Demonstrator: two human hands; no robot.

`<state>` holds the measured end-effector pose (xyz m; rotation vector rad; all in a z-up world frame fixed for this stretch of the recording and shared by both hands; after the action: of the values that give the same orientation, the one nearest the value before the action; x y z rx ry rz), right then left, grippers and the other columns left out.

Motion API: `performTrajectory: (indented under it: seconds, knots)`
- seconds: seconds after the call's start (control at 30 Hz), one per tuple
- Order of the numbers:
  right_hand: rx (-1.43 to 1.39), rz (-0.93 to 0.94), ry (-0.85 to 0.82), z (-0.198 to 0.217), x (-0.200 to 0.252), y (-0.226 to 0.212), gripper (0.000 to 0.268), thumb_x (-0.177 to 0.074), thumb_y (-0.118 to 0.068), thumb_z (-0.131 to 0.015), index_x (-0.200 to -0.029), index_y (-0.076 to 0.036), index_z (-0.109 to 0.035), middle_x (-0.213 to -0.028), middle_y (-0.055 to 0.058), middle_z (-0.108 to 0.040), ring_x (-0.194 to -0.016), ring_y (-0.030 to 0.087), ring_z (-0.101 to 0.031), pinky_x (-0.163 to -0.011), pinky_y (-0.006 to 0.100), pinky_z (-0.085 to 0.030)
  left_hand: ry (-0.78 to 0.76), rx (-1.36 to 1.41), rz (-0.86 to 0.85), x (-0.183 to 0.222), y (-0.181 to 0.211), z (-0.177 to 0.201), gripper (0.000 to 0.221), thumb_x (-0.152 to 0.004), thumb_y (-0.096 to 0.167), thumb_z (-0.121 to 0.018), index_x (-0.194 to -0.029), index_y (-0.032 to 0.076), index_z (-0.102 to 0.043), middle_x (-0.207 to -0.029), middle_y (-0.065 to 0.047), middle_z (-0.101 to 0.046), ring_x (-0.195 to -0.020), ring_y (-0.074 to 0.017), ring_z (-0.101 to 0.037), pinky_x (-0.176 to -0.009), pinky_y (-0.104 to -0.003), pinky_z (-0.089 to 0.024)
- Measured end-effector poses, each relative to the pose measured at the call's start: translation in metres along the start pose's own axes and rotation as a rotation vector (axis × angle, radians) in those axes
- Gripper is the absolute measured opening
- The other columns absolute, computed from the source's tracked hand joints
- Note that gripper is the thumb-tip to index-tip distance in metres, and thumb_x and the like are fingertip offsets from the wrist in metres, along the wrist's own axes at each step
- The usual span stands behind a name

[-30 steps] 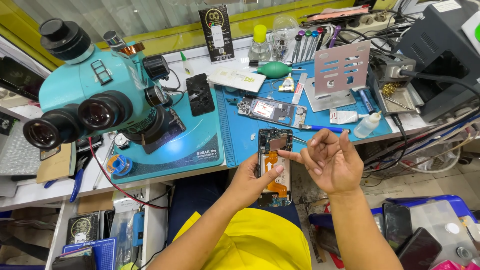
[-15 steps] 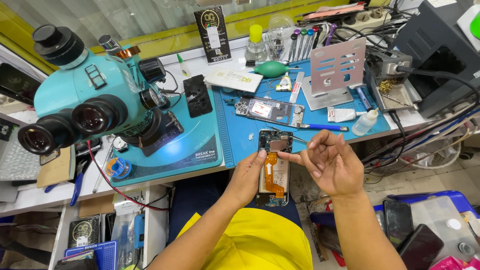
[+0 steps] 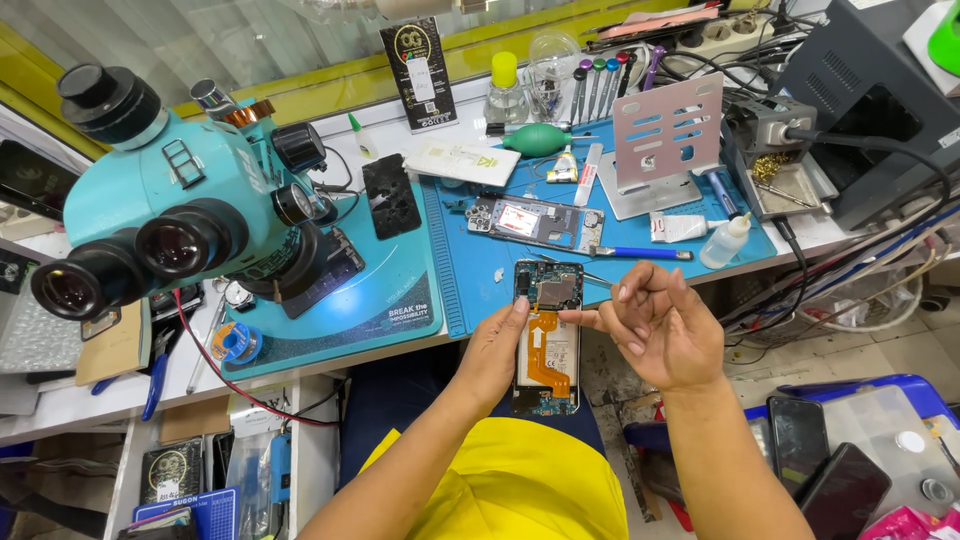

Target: A technician is repairing a smartphone at a workbench, connecting internal ribbon cables and testing the device's functionality.

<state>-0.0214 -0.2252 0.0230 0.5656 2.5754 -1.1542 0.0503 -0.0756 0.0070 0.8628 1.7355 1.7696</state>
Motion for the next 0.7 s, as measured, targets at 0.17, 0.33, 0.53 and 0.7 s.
performTrajectory:
  seconds: [0.17,0.33,0.53,0.7]
  knots:
    - [0.110,0.057,0.051,0.005,0.003,-0.007,0.043,-0.111,-0.040,-0.041,-0.098,-0.004,-0.060,-0.057,0.001,-0.042,-0.047,0.012,-0.051,-0.101,0.070,-0.048,0.009,0.134,0.030,-0.008,-0.020,0.003,0.045,-0.111,0.040,-0.045,-0.111,0.007,-0.074,-0.092,-0.006,-0.074,-0.089,-0.0139,-0.065,-0.090,-0.033,-0.054]
    - [0.875,0.154,0.348,0.014,0.010,-0.025,0.018,-0.093,-0.011,-0.076,-0.104,0.000,-0.067,-0.080,0.015,-0.070,-0.061,0.019,-0.071,-0.087,0.047,-0.063,0.014,0.139,0.007,-0.007,-0.018,0.007,0.033,-0.108,0.033,-0.057,-0.112,0.006,-0.074,-0.095,-0.007,-0.076,-0.091,-0.0130,-0.066,-0.088,-0.033,-0.056]
    - [1.519,0.247,0.052,-0.046,-0.004,-0.026,0.056,-0.080,-0.014,-0.085,-0.134,-0.011,-0.068,-0.127,0.010,-0.066,-0.117,0.030,-0.068,-0.099,0.047,-0.055,-0.033,0.111,-0.030,-0.004,-0.011,0.005,0.022,-0.095,0.020,-0.075,-0.109,0.004,-0.073,-0.094,-0.009,-0.076,-0.089,-0.0129,-0.067,-0.085,-0.033,-0.056]
    - [1.606,0.257,-0.024,-0.049,-0.006,-0.020,0.051,-0.088,-0.016,-0.080,-0.136,-0.006,-0.066,-0.123,0.013,-0.064,-0.114,0.034,-0.066,-0.094,0.048,-0.057,-0.030,0.088,-0.019,-0.002,-0.014,0.006,0.022,-0.088,0.009,-0.079,-0.108,0.002,-0.071,-0.090,-0.006,-0.074,-0.087,-0.0101,-0.066,-0.081,-0.027,-0.058]
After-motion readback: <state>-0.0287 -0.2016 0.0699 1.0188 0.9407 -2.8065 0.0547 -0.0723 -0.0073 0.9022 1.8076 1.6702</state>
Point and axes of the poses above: each hand's wrist, its own x-axis away from the middle knuckle, its own z-axis out of the back of the hand, y = z × x, the point moved 9 cm from there along -x, towards the middle knuckle
